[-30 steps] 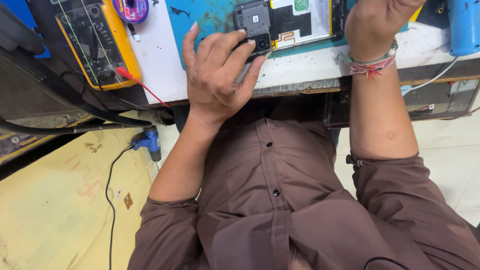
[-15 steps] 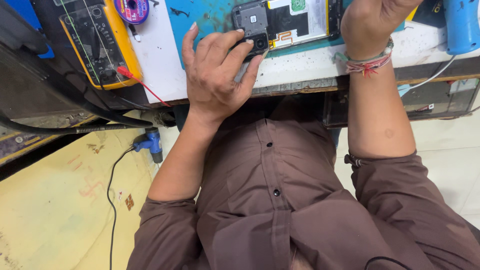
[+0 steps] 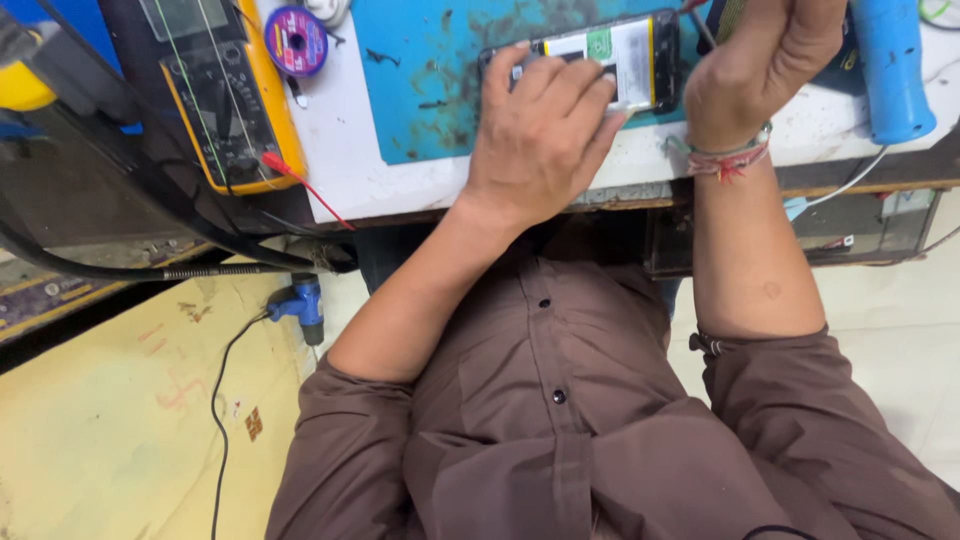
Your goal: The person uses a red probe to test points on a disassembled mobile phone's internal components. They then use a blue soldering iron to work on the phone's circuit board and camera module area.
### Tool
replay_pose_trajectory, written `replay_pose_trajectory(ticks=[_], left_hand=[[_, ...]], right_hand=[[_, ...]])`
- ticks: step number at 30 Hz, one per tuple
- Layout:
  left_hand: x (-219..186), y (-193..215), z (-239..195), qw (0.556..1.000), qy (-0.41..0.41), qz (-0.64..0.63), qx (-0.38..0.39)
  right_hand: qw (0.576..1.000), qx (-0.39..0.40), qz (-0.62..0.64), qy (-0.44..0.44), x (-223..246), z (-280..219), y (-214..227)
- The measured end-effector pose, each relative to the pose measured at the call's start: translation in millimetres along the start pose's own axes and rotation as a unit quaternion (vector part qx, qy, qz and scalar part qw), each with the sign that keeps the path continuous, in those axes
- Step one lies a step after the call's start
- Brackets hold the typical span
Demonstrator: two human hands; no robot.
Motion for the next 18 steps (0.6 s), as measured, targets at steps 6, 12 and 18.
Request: replay_pose_trajectory(ticks=[6,12,18], left_hand=[[2,-2,-2,1.0,0.002,0.009,-0.002],[3,-2,0,1.0,0.009,0.005,-0.011],[3,2,2,1.0,0.016,-0.002,-0.007]], right_hand=[[0.998,0.03,-0.049,0.0,14,9,-12],[0.989,0.036,-0.14,0.012,17,8,-14],[0.995,0.014,-0.095,-0.033,11,6,-8]])
Point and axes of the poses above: each hand's wrist, its own z-axis towards the middle knuckle, its own y-axis out of the back of the hand, x = y × z, the point moved 9 cm from there along z, towards the middle knuckle, and after that the axes turned 7 degrees about -z, right-handed, at the moved point
